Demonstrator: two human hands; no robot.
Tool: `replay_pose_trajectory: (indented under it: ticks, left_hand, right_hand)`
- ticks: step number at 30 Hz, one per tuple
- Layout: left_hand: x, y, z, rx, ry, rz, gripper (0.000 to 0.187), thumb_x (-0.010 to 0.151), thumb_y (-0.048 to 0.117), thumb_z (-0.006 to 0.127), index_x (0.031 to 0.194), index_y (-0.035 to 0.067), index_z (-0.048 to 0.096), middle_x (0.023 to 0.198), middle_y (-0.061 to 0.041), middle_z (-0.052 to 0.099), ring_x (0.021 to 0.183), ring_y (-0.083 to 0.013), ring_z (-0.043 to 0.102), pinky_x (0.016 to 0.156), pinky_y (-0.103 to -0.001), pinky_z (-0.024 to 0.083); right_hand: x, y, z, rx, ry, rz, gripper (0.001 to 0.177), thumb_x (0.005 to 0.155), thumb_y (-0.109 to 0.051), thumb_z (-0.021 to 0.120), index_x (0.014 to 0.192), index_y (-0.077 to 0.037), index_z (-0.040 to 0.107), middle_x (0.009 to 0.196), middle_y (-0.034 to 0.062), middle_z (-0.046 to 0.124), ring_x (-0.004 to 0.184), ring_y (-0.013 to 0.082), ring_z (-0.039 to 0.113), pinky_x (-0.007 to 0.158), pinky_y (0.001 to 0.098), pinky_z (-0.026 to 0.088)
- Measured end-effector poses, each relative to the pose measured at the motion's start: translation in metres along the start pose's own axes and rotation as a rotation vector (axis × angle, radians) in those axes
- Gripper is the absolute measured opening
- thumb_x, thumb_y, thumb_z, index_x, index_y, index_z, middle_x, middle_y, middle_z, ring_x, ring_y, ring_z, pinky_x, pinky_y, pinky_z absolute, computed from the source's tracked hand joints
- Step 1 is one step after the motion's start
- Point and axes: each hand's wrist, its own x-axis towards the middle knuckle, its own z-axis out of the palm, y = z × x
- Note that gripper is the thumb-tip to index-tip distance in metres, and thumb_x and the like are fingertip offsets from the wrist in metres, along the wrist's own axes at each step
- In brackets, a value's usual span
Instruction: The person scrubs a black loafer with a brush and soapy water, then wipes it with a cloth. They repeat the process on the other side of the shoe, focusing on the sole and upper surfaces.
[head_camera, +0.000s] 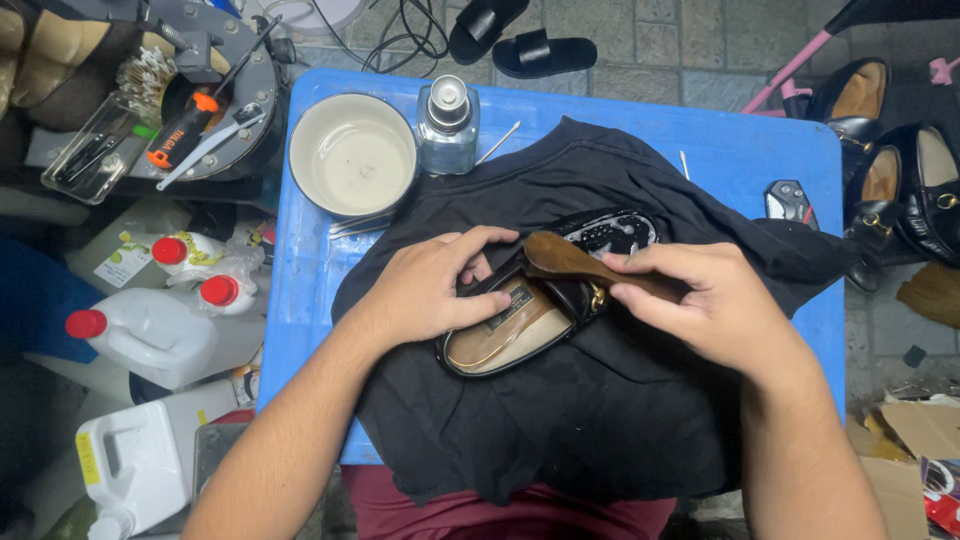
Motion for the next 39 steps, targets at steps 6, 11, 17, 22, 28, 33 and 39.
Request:
replay_pose_trajectory:
  ticks: [6, 11, 17, 22, 28, 33, 39]
  left_hand:
    - [-0.002, -0.003, 0.001, 0.000, 0.020, 0.023, 0.066, 0.076, 0.041, 0.076, 0.136, 0.021, 0.061, 0.079, 0.002, 0.068, 0.078, -0.0163, 0.066, 0.069, -0.033, 0.050]
    - [-0.003, -0.004, -0.001, -0.336, 0.066, -0.035, 0.072, 0.075, 0.031, 0.077, 0.140, 0.013, 0.053, 0.074, 0.001, 0.064, 0.066, -0.0121, 0.061, 0.063, -0.028, 0.048]
    - [-0.001, -0.010, 0.002, -0.352, 0.110, -0.022, 0.068, 0.071, 0.031, 0.082, 0.133, 0.006, 0.066, 0.079, 0.001, 0.066, 0.068, -0.0079, 0.059, 0.064, -0.025, 0.048]
    - [0.005, -0.011, 0.004, -0.499, 0.068, -0.191, 0.060, 0.068, 0.036, 0.080, 0.121, 0.008, 0.077, 0.084, -0.002, 0.074, 0.073, -0.0111, 0.064, 0.070, -0.026, 0.051]
    - [0.007, -0.017, 0.004, -0.391, 0.161, -0.020, 0.061, 0.068, 0.038, 0.080, 0.120, 0.008, 0.076, 0.104, -0.007, 0.074, 0.095, -0.0165, 0.068, 0.086, -0.030, 0.052]
    - [0.011, -0.017, 0.002, -0.389, 0.128, -0.080, 0.063, 0.067, 0.040, 0.081, 0.122, 0.010, 0.076, 0.097, -0.006, 0.071, 0.089, -0.0171, 0.067, 0.081, -0.029, 0.051]
    - [0.013, -0.019, 0.000, -0.391, 0.096, -0.046, 0.063, 0.070, 0.041, 0.081, 0.125, 0.011, 0.076, 0.089, -0.005, 0.066, 0.085, -0.0159, 0.065, 0.078, -0.029, 0.049]
  right_hand:
    - [0.007, 0.002, -0.020, 0.033, -0.022, -0.026, 0.027, 0.082, -0.007, 0.077, 0.108, 0.000, 0.075, 0.104, 0.0113, 0.081, 0.091, 0.0154, 0.077, 0.083, 0.0260, 0.058]
    - [0.000, 0.029, -0.007, 0.040, 0.029, -0.118, 0.028, 0.080, -0.005, 0.079, 0.107, 0.002, 0.074, 0.102, 0.0127, 0.081, 0.090, 0.0160, 0.078, 0.083, 0.0262, 0.057]
    - [-0.016, 0.052, -0.021, 0.051, 0.022, -0.137, 0.029, 0.073, -0.003, 0.081, 0.100, 0.003, 0.073, 0.101, 0.0126, 0.080, 0.095, 0.0170, 0.078, 0.085, 0.0259, 0.058]
    - [-0.012, 0.055, 0.015, 0.061, 0.233, -0.175, 0.027, 0.085, -0.001, 0.079, 0.110, 0.005, 0.072, 0.109, 0.0137, 0.078, 0.099, 0.0187, 0.075, 0.092, 0.0274, 0.056]
    - [-0.012, 0.040, -0.004, 0.039, 0.146, -0.175, 0.027, 0.080, -0.002, 0.080, 0.105, 0.003, 0.073, 0.104, 0.0117, 0.078, 0.093, 0.0173, 0.076, 0.086, 0.0261, 0.057]
    - [0.000, 0.035, 0.014, -0.019, 0.281, -0.201, 0.025, 0.088, -0.002, 0.079, 0.111, 0.004, 0.072, 0.111, 0.0139, 0.077, 0.101, 0.0197, 0.075, 0.092, 0.0279, 0.056]
    - [-0.002, 0.035, 0.008, 0.085, 0.129, -0.216, 0.027, 0.083, -0.003, 0.079, 0.109, 0.003, 0.073, 0.106, 0.0129, 0.078, 0.094, 0.0188, 0.077, 0.086, 0.0270, 0.058]
